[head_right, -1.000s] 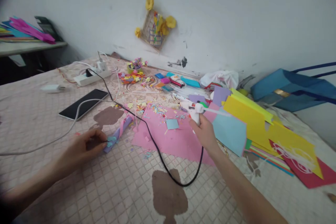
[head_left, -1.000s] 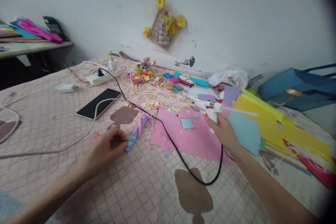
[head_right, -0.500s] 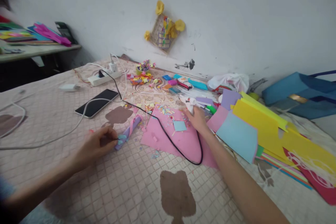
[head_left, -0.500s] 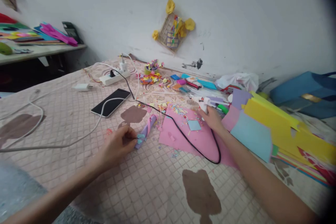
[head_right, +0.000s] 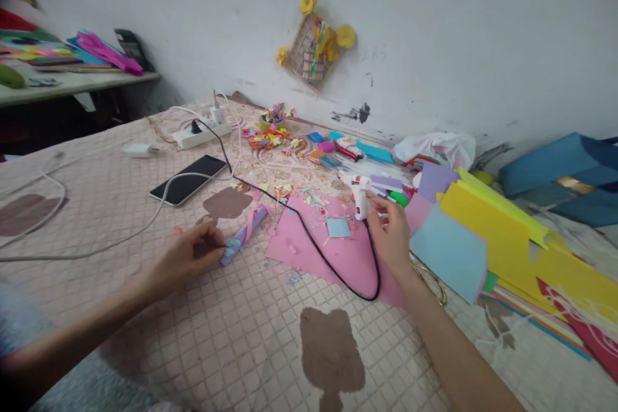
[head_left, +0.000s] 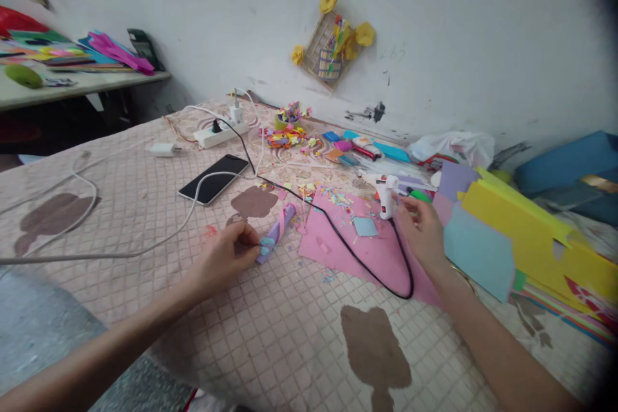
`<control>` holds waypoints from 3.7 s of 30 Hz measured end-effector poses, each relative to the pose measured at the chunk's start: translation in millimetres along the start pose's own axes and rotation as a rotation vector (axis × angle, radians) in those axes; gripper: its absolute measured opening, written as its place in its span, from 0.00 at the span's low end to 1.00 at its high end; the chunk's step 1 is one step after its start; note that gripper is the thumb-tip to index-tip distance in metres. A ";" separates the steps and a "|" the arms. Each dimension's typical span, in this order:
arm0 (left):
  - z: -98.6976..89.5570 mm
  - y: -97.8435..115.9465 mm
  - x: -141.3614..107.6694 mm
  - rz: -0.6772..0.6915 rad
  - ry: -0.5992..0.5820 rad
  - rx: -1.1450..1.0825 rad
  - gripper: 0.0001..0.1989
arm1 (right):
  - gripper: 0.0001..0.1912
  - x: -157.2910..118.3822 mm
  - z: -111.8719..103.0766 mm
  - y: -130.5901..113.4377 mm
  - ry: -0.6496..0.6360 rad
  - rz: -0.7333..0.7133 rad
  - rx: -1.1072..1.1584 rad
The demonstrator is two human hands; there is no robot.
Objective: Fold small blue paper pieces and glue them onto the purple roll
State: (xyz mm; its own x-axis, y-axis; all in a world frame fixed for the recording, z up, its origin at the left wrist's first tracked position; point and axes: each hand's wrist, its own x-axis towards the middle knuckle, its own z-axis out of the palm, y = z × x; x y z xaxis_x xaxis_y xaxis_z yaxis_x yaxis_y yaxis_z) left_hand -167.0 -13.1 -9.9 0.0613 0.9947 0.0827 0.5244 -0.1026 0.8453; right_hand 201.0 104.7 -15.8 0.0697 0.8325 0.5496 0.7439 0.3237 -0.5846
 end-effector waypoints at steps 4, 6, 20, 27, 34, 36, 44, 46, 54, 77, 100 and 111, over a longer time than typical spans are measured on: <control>-1.5 1.1 -0.8 -0.013 -0.018 -0.029 0.04 | 0.16 -9.0 -6.6 -5.6 0.013 0.012 0.031; -3.6 1.3 -1.5 -0.022 -0.027 -0.035 0.04 | 0.15 -11.6 -7.0 -6.2 0.004 -0.001 0.041; -17.6 16.5 -15.9 0.056 0.165 0.178 0.09 | 0.09 -18.1 -12.7 -21.2 -0.167 -0.221 -0.056; 14.3 39.5 -53.4 0.380 0.160 0.255 0.08 | 0.13 -18.9 -8.5 -25.8 -0.449 -0.567 -0.242; 58.0 75.7 -44.5 0.458 -0.254 0.080 0.07 | 0.10 -21.8 5.3 -28.9 -0.466 -0.571 -0.308; 70.1 84.8 -30.5 0.479 -0.295 -0.004 0.08 | 0.10 -21.4 6.4 -29.3 -0.433 -0.542 -0.281; 119.2 107.7 35.6 -0.056 -0.314 -0.683 0.11 | 0.12 -40.7 -20.7 -35.5 -0.049 -0.583 -0.179; 124.7 109.7 43.5 -0.201 -0.335 -0.824 0.12 | 0.15 -53.0 -31.5 -39.3 -0.075 -0.651 -0.175; 131.2 102.0 40.5 0.031 -0.324 -0.784 0.09 | 0.12 -78.7 -46.5 -61.7 -0.017 -0.171 0.231; 126.1 89.6 29.2 0.564 -0.182 -0.201 0.12 | 0.16 -90.3 -39.2 -78.1 -0.340 0.422 0.938; 125.1 92.6 35.0 -0.103 -0.343 -0.625 0.13 | 0.15 -52.1 -109.6 31.2 -0.389 0.282 -0.185; 123.6 94.4 34.4 -0.117 -0.313 -0.713 0.13 | 0.15 -51.3 -106.2 8.2 -0.349 0.331 0.093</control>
State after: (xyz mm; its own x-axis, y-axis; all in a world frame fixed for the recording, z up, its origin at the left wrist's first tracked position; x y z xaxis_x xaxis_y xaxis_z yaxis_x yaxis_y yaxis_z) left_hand -10.5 10.4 7.4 0.3309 0.9393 -0.0907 -0.1230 0.1383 0.9827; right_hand 274.1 16.9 14.5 0.0536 0.9934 0.1013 0.6560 0.0415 -0.7536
